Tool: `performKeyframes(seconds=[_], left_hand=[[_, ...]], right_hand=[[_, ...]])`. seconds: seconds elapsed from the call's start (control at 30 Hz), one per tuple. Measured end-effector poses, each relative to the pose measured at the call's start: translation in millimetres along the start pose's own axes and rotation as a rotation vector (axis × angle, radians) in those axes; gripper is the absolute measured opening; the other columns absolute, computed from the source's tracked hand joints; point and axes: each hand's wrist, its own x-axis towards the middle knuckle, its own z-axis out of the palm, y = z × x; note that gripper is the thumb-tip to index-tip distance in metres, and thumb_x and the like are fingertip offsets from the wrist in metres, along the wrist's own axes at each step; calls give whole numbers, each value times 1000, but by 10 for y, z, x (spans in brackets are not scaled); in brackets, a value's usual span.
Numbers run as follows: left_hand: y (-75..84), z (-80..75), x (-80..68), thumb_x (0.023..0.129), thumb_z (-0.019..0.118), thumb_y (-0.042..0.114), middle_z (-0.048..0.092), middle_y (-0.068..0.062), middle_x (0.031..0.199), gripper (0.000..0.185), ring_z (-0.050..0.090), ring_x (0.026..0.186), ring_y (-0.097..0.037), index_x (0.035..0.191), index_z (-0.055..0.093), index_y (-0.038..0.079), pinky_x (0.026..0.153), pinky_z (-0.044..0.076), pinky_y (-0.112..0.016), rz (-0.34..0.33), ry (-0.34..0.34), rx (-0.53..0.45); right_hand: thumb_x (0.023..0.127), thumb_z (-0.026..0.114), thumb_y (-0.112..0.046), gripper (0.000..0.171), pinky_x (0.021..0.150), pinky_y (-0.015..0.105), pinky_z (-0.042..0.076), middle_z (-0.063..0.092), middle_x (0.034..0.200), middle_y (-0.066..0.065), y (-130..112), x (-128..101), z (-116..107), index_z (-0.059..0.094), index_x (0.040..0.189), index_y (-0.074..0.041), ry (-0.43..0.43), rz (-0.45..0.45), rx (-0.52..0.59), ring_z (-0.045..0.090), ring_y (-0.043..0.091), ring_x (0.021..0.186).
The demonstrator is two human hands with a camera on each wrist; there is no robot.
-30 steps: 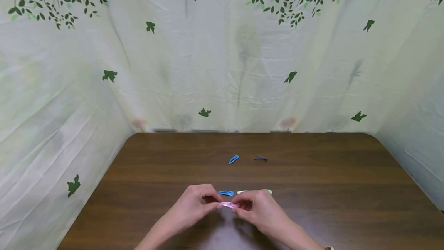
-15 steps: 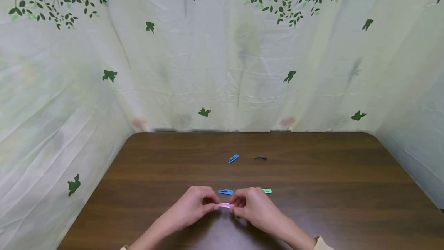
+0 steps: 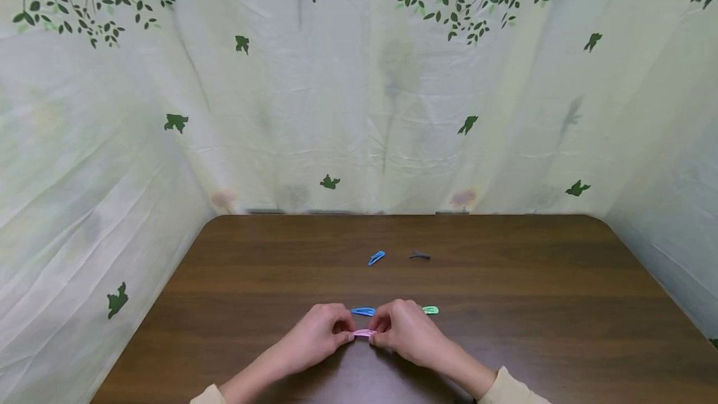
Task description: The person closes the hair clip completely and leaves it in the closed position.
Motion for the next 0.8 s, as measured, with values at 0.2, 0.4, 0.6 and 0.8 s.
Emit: performKeyframes(seconds=[0.2, 0.4, 0.6, 0.8], left_hand=[[-36, 17, 43, 79, 77, -1, 51, 13, 73, 17, 49, 66, 1, 75, 68, 13, 59, 45, -19, -2, 1, 9], [-66, 39, 48, 79, 78, 1, 49, 13, 73, 19, 49, 66, 0, 75, 66, 16, 59, 44, -18, 4, -7, 56], [-68, 41, 36, 79, 78, 2, 49, 12, 72, 19, 48, 66, -2, 75, 66, 16, 59, 43, -18, 5, -10, 89], [-48, 19, 29, 81, 78, 6, 50, 11, 74, 13, 50, 68, -3, 78, 68, 14, 61, 43, -19, -1, -34, 93]], right_hand=[[73, 80, -12, 15, 54, 20, 42, 57, 61, -22, 18, 50, -4, 70, 73, -23, 5, 9, -45, 52, -3, 56], [74, 81, -15, 15, 54, 20, 42, 56, 60, -22, 22, 74, 16, 69, 71, -24, -22, 11, -72, 51, -3, 57], [74, 81, -14, 16, 53, 20, 42, 56, 60, -20, 31, 78, 43, 68, 73, -22, -45, 9, -68, 51, -3, 56], [73, 82, -12, 15, 55, 19, 43, 57, 62, -18, 34, 49, 24, 69, 76, -19, -46, -5, -40, 52, -3, 57]])
